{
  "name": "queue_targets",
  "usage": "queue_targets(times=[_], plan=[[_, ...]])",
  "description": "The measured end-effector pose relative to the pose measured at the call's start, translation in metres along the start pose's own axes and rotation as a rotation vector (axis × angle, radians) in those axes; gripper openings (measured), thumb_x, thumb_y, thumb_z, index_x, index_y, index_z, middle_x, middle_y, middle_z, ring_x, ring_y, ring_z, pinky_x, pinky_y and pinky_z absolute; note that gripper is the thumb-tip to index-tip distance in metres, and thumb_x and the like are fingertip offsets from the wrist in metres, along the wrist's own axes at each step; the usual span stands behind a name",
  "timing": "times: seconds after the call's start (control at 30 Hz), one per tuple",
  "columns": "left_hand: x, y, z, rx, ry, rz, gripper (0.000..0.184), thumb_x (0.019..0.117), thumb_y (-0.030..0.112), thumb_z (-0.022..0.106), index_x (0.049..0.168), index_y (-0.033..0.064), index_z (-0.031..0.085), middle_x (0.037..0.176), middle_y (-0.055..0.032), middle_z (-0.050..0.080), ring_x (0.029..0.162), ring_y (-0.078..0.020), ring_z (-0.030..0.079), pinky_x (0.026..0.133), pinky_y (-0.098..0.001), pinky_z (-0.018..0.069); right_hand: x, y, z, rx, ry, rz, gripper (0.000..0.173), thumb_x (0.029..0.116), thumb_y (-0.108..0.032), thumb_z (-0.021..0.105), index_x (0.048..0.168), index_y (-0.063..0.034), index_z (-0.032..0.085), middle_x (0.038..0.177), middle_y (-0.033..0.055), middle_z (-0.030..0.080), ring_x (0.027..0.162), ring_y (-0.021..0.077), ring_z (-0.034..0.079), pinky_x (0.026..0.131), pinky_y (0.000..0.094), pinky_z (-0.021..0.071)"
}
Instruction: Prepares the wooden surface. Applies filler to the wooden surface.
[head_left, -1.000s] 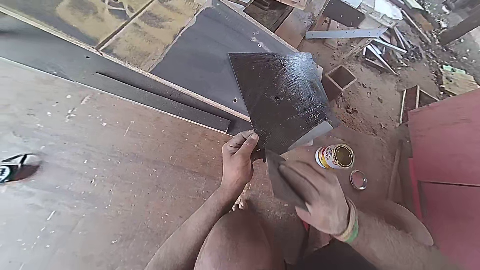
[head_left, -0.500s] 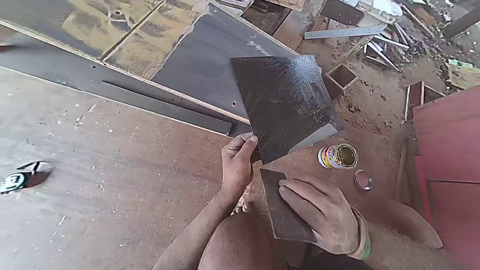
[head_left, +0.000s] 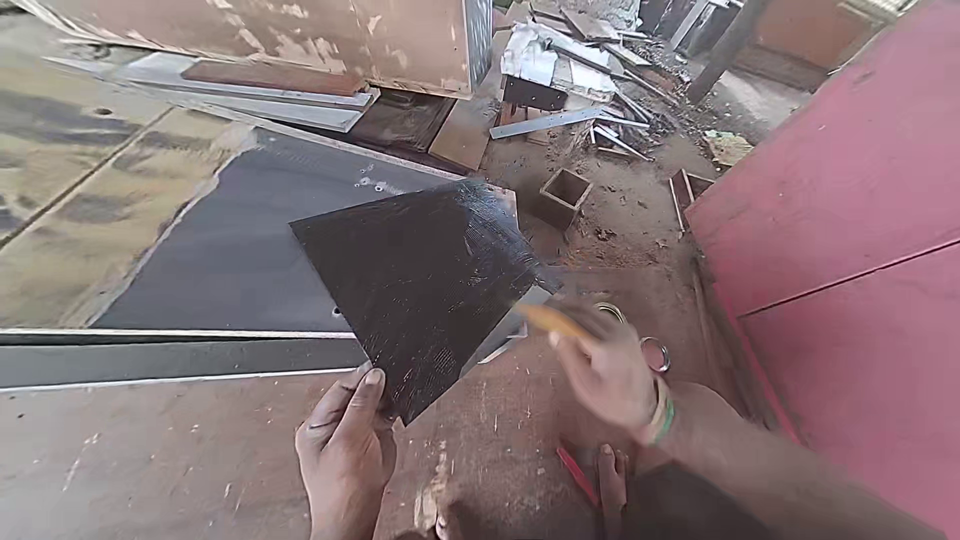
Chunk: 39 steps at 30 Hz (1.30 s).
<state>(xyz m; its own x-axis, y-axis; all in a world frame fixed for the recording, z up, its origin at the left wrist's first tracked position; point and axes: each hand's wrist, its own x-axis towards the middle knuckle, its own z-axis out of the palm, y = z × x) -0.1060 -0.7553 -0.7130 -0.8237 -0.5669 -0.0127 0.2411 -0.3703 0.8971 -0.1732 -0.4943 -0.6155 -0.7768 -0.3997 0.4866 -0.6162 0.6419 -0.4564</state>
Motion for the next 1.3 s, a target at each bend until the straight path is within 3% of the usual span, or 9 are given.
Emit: queue_targets(times=[0.03, 0.1, 0.2, 0.3, 0.37, 0.57, 0.87, 1.17, 1.3], plan=[[-0.002, 0.002, -0.004, 0.003, 0.002, -0.012, 0.021, 0.0991, 0.004, 0.052, 0.094, 0.0081, 0.071, 0.079, 0.0014, 0.073, 0.065, -0.0075, 0.070, 0.059, -0.0251, 0.0615, 0.006, 0.019, 0.000, -0.057, 0.026, 0.117, 0.031, 0.1005, -0.025, 0.054, 0.090, -0.0042, 0.074, 0.085, 0.0086, 0.074, 0.077, 0.0169, 0.071, 0.068, 0.0376, 0.0587], [-0.005, 0.007, -0.008, 0.008, 0.017, -0.033, 0.021, 0.0991, 0.004, 0.051, 0.094, 0.0080, 0.072, 0.078, 0.0007, 0.073, 0.063, -0.0081, 0.070, 0.058, -0.0252, 0.0612, 0.018, 0.055, 0.003, -0.128, 0.000, 0.285, 0.036, 0.0994, -0.026, 0.054, 0.078, -0.0023, 0.071, 0.076, 0.0115, 0.071, 0.069, 0.0214, 0.069, 0.064, 0.0427, 0.0564], [-0.010, 0.009, -0.007, -0.006, 0.034, -0.045, 0.023, 0.0994, 0.003, 0.050, 0.093, 0.0083, 0.071, 0.079, 0.0004, 0.074, 0.064, -0.0082, 0.070, 0.059, -0.0248, 0.0611, 0.031, 0.069, 0.005, -0.194, -0.105, 0.331, 0.037, 0.0996, -0.024, 0.053, 0.080, 0.0002, 0.071, 0.082, 0.0149, 0.073, 0.077, 0.0259, 0.072, 0.073, 0.0451, 0.0561], [-0.016, 0.010, -0.006, -0.025, 0.038, -0.061, 0.022, 0.0999, 0.003, 0.050, 0.094, 0.0084, 0.071, 0.080, -0.0007, 0.074, 0.065, -0.0092, 0.071, 0.058, -0.0259, 0.0618, 0.029, 0.068, 0.016, -0.232, -0.168, 0.259, 0.036, 0.0997, -0.021, 0.051, 0.083, 0.0027, 0.072, 0.095, 0.0183, 0.076, 0.090, 0.0319, 0.074, 0.080, 0.0491, 0.0566], [-0.015, 0.010, -0.007, -0.021, 0.044, -0.051, 0.022, 0.0994, 0.003, 0.050, 0.094, 0.0086, 0.071, 0.079, -0.0003, 0.074, 0.064, -0.0084, 0.070, 0.057, -0.0250, 0.0609, 0.026, 0.066, 0.023, -0.246, -0.158, 0.187, 0.033, 0.0991, -0.020, 0.050, 0.094, 0.0012, 0.076, 0.101, 0.0170, 0.077, 0.096, 0.0314, 0.074, 0.084, 0.0477, 0.0577], [-0.015, 0.009, -0.005, -0.041, 0.060, -0.078, 0.023, 0.0985, 0.003, 0.050, 0.092, 0.0090, 0.070, 0.079, -0.0009, 0.073, 0.064, -0.0088, 0.070, 0.058, -0.0255, 0.0606, 0.004, 0.055, 0.031, -0.244, -0.090, 0.047, 0.032, 0.0965, -0.019, 0.052, 0.108, -0.0017, 0.077, 0.101, 0.0153, 0.077, 0.092, 0.0302, 0.075, 0.080, 0.0440, 0.0601], [-0.017, 0.015, 0.001, -0.132, 0.099, -0.146, 0.020, 0.0992, 0.002, 0.050, 0.095, 0.0046, 0.069, 0.082, -0.0062, 0.074, 0.068, -0.0134, 0.072, 0.062, -0.0304, 0.0632, -0.004, 0.031, 0.038, -0.186, -0.065, -0.042, 0.033, 0.0978, -0.022, 0.052, 0.107, -0.0032, 0.077, 0.100, 0.0132, 0.077, 0.091, 0.0253, 0.074, 0.080, 0.0386, 0.0603], [-0.018, 0.015, -0.001, -0.125, 0.109, -0.154, 0.022, 0.0984, 0.002, 0.049, 0.093, 0.0047, 0.071, 0.079, -0.0060, 0.073, 0.065, -0.0128, 0.071, 0.059, -0.0297, 0.0622, -0.036, -0.037, 0.052, -0.185, -0.106, -0.241, 0.028, 0.0929, -0.019, 0.060, 0.110, -0.0018, 0.074, 0.105, 0.0122, 0.076, 0.091, 0.0233, 0.074, 0.077, 0.0341, 0.0617], [-0.020, 0.017, -0.002, -0.104, 0.116, -0.152, 0.021, 0.0985, 0.002, 0.050, 0.093, 0.0051, 0.070, 0.078, -0.0055, 0.073, 0.065, -0.0133, 0.071, 0.060, -0.0301, 0.0626, -0.046, -0.061, 0.053, -0.135, -0.168, -0.326, 0.029, 0.0933, -0.014, 0.057, 0.114, -0.0009, 0.072, 0.110, 0.0137, 0.074, 0.095, 0.0240, 0.073, 0.081, 0.0331, 0.0614]])
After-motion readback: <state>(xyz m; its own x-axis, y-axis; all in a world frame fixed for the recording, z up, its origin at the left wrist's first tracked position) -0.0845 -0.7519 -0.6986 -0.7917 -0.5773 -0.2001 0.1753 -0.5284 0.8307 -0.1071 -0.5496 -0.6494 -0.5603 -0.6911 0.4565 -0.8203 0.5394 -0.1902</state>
